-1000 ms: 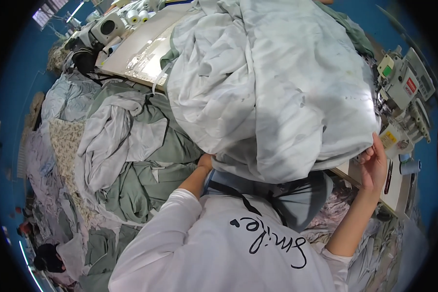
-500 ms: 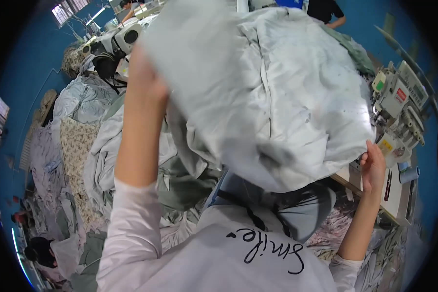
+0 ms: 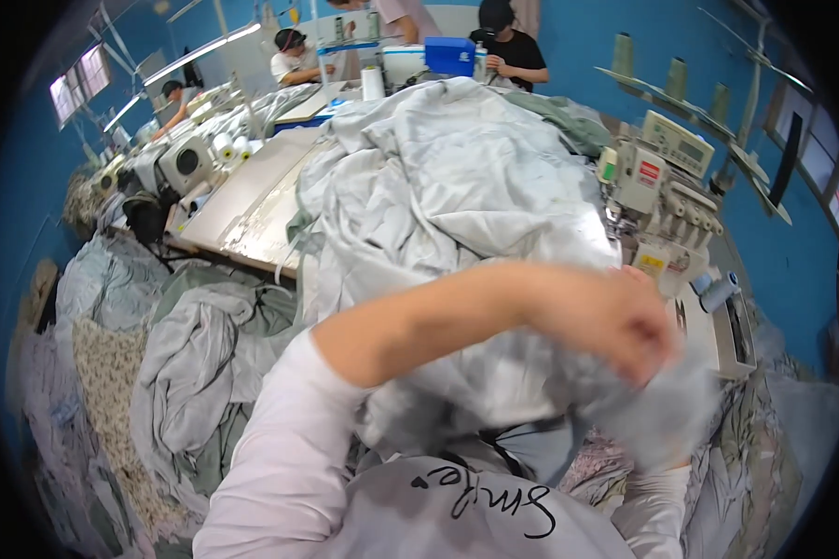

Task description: Sewing the edges of fabric pieces together using an industrial overlock sewing machine.

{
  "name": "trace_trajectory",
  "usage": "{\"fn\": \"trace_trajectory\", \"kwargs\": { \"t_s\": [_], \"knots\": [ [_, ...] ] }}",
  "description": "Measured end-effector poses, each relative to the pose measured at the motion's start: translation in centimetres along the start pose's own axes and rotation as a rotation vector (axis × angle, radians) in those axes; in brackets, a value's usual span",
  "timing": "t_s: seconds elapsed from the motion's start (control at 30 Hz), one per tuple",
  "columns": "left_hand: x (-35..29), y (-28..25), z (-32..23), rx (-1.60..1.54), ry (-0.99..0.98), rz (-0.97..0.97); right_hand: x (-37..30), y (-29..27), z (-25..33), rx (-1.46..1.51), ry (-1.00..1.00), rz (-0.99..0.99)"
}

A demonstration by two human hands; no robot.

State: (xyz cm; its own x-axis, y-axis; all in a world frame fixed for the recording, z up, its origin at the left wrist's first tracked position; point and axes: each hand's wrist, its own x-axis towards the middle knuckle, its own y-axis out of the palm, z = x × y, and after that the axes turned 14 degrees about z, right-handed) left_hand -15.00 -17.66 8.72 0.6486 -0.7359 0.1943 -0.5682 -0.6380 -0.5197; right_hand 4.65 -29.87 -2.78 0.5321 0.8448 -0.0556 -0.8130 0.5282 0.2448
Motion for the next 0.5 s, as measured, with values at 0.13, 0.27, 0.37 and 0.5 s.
{"fn": "trace_trajectory", "kwargs": {
  "t_s": [0.13,0.27,0.37,0.5],
  "knots": [
    [-11.1,4.7,5.2,0.466,-0.668,-0.155,1.8,2.2,-0.9,-0.113,0.027,0.107],
    [-17.2,7.8,8.5,0.939,-0.859,-0.597,1.8,1.4,-1.4,-0.076,-0.004,0.111],
    [-19.2,7.8,10.2,1.037,-0.955,-0.689,2.0,1.5,-2.5,-0.033,-0.065,0.100],
    [-22.9,7.2,11.4,0.936,-1.021,-0.737,1.9,1.8,-2.7,0.025,-0.078,0.050]
  ]
}}
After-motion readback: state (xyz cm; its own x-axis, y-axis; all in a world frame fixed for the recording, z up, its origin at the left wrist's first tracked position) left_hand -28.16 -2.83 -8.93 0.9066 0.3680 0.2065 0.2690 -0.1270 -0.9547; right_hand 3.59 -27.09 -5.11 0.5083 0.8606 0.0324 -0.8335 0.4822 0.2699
